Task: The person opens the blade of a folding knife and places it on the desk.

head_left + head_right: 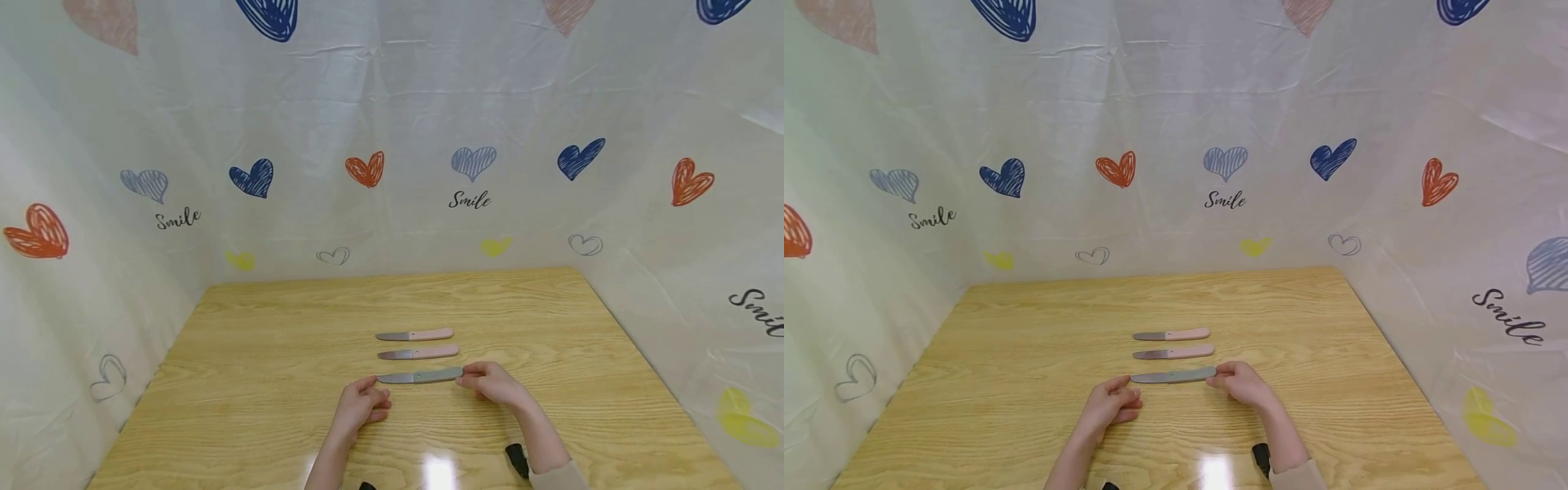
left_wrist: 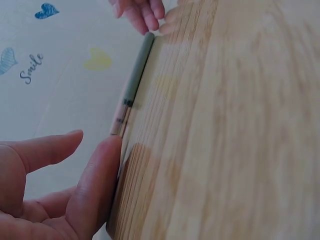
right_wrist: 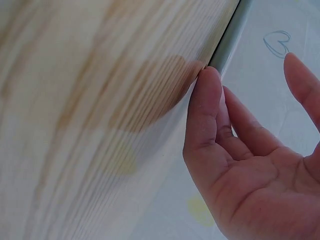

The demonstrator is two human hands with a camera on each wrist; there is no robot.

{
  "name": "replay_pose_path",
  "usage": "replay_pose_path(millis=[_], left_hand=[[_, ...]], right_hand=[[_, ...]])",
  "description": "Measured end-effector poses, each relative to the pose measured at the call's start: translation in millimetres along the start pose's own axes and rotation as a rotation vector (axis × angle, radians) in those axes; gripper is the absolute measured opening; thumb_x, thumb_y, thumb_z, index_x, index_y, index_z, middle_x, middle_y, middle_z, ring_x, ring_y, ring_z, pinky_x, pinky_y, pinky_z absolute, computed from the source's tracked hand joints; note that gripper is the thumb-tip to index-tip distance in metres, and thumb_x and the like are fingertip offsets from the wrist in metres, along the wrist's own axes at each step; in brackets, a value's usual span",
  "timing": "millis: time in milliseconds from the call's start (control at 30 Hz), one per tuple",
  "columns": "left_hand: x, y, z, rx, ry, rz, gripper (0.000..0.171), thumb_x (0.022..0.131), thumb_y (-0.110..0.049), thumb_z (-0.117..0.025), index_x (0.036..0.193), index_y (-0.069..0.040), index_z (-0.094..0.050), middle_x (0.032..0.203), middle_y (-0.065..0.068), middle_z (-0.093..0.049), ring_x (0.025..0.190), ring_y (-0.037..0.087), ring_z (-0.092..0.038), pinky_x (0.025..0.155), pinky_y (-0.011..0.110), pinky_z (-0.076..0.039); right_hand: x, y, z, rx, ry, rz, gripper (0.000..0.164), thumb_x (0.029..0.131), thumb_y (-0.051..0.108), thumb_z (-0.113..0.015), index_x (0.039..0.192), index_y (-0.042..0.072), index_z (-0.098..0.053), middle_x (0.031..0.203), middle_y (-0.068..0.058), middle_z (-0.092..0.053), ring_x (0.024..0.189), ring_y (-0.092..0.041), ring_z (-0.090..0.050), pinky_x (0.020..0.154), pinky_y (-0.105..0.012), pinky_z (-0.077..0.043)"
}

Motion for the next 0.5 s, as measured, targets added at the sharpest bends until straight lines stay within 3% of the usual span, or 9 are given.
replay_pose_path(millis=[500], left_hand=[[-2.8,-3.2,1.5,-0.013,0.013,-0.004,0.067,0.092,-0.002,-0.061,0.143,0.021,-0.025,0.094,0.015,-0.064,0.082,0.02,-0.068,0.069,0.034,-0.061]], right_hand=[[-2.2,-0.9,-1.1,0.018,-0.017,0.007,0.058,0.092,0.017,-0.067,0.132,-0.018,-0.046,0.124,-0.026,-0.058,0.114,-0.039,-0.056,0.088,-0.047,-0.054]])
Point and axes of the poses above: each hand's wrist, its own x-axis towards the middle knuckle, its own z-axis out of the back of the hand, y = z × x, the point moved 4 cm from there along x, towards the middle knuckle
